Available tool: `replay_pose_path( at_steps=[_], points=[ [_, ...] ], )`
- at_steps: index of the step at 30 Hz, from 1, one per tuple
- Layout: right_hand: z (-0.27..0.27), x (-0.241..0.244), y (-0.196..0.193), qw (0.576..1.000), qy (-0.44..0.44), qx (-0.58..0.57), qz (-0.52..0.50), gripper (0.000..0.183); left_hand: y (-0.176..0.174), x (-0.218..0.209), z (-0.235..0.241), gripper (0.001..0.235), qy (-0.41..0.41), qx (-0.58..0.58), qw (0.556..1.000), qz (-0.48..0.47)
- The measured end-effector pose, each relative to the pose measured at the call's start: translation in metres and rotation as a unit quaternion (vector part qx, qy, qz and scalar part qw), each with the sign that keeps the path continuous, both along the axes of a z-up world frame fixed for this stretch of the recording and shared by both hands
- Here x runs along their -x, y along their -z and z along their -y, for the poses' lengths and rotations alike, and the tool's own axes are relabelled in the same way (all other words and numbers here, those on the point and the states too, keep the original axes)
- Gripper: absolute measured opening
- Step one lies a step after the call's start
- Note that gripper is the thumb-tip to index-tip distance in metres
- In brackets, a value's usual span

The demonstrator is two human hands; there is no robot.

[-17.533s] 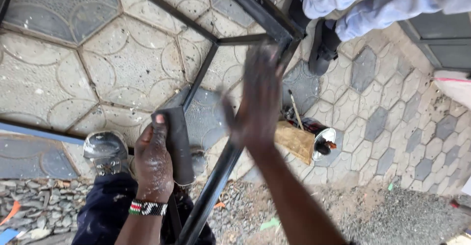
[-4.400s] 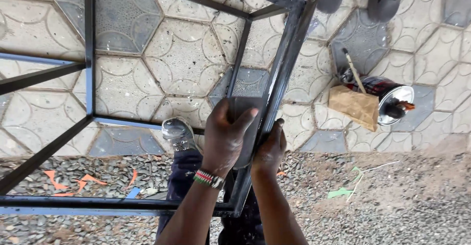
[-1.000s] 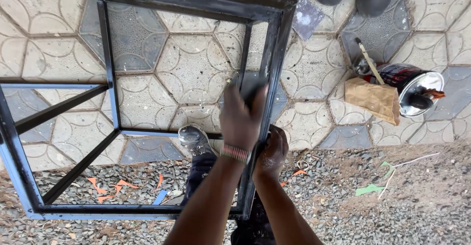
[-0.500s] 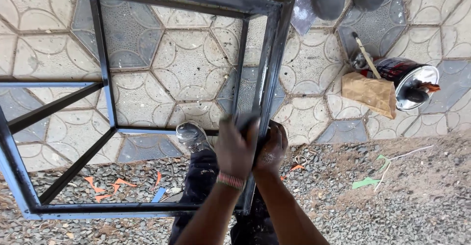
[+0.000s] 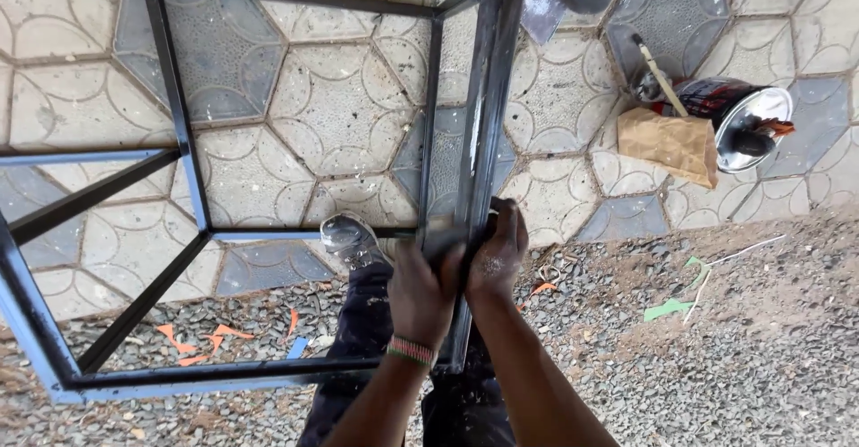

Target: The person uses a sanding block to smooth the surface of a black metal frame lying on a tiled floor. The person systematically sands the edges and corners of the frame, adjusting their grip and position to reach different sections of the structure.

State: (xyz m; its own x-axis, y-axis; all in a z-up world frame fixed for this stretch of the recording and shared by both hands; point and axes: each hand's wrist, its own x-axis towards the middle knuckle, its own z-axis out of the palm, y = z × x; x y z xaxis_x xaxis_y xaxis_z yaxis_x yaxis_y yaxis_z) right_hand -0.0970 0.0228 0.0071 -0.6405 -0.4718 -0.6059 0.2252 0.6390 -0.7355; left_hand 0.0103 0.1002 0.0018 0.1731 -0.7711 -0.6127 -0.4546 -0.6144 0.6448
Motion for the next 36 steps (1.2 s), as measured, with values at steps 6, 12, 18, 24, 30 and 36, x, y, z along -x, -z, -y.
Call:
replay_pose_path(
  at_steps=[6, 12, 18, 24, 30, 36],
  points=[
    [-0.001, -0.021, -0.013, 0.996, -0.042, 0.013, -0.083, 0.049, -0.070, -0.046, 0.177, 0.047, -0.198, 0.204, 0.958, -0.027],
    [-0.009, -0.032, -0.039, 0.903, -0.324, 0.039, -0.278, 0.087, -0.097, -0.091, 0.133, 0.053, -0.191, 0.227, 0.954, -0.043],
    [-0.059, -0.030, -0.064, 0.893, -0.356, 0.073, -0.264, 0.081, -0.073, -0.079, 0.066, 0.049, -0.200, 0.182, 0.962, -0.033],
    [0.026, -0.010, -0.038, 0.942, -0.258, 0.135, -0.169, 0.058, -0.078, -0.064, 0.037, 0.044, -0.189, 0.133, 0.972, -0.044],
    [-0.004, 0.059, 0.064, 0.926, -0.303, 0.166, -0.153, 0.046, -0.093, -0.069, 0.056, 0.048, -0.218, 0.096, 0.970, -0.055],
    [-0.092, -0.025, -0.042, 0.958, -0.027, -0.254, 0.132, 0.089, -0.086, -0.052, 0.071, 0.094, -0.250, -0.001, 0.958, -0.138]
  ],
)
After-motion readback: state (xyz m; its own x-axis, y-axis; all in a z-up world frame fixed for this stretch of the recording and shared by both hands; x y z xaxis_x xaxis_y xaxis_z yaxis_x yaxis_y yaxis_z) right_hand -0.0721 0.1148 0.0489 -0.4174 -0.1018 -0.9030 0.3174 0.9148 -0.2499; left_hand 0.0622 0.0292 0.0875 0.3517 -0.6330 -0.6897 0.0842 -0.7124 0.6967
